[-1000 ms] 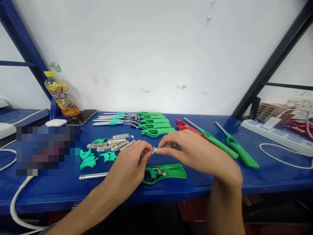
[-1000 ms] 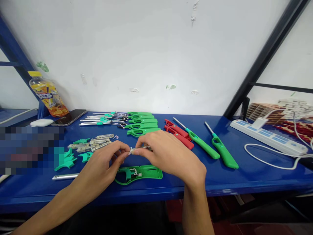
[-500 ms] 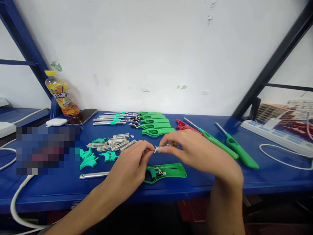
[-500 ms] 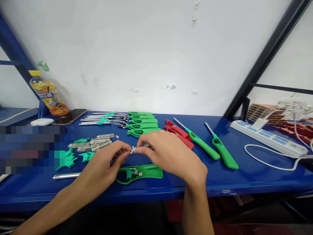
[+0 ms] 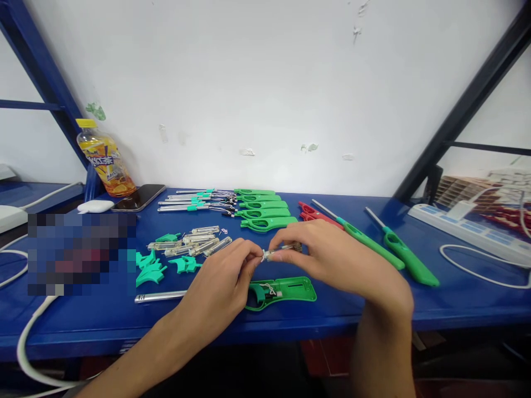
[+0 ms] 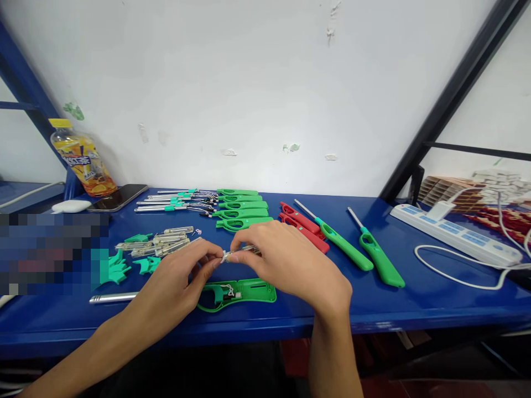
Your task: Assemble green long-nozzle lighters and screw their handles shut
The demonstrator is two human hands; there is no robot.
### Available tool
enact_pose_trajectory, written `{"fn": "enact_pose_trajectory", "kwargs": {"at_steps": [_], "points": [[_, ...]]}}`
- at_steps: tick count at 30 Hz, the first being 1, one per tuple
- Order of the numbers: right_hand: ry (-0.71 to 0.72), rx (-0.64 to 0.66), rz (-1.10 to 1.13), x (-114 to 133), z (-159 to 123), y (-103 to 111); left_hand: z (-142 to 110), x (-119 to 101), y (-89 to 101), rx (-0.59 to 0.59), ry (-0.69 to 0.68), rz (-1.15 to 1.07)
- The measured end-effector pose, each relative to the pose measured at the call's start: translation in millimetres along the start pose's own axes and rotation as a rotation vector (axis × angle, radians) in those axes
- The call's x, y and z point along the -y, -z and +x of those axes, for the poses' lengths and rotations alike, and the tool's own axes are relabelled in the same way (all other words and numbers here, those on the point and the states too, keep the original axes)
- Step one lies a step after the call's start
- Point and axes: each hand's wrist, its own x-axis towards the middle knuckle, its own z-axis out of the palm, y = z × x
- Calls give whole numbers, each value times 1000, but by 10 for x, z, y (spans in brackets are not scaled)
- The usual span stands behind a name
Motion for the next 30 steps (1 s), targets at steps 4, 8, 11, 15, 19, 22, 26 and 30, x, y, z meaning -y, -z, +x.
{"fn": "enact_pose_trajectory", "kwargs": {"at_steps": [4, 8, 11, 15, 19, 22, 26, 30], "points": [[-9, -11, -20, -12, -2, 16, -10, 1, 3, 0, 4, 4], [-34, -10, -38, -10, -13, 33, -3, -15, 15, 6, 2, 8], [-36, -10, -45, -3, -19, 36, 8, -27, 18, 6, 5, 9], [-28, -8, -43, 0, -20, 33, 7, -27, 15, 2, 9, 16], [-11, -11, -38, -5, -18, 33, -7, -20, 14, -3, 8, 21], [-12, -5, -40, -3, -15, 34, -7, -16, 15, -3, 8, 19], [-15, -1, -40, 9, -13, 34, -1, -17, 16, -1, 7, 13], [-12, 8, -37, 5, -16, 31, -6, -23, 13, 2, 7, 10]]}}
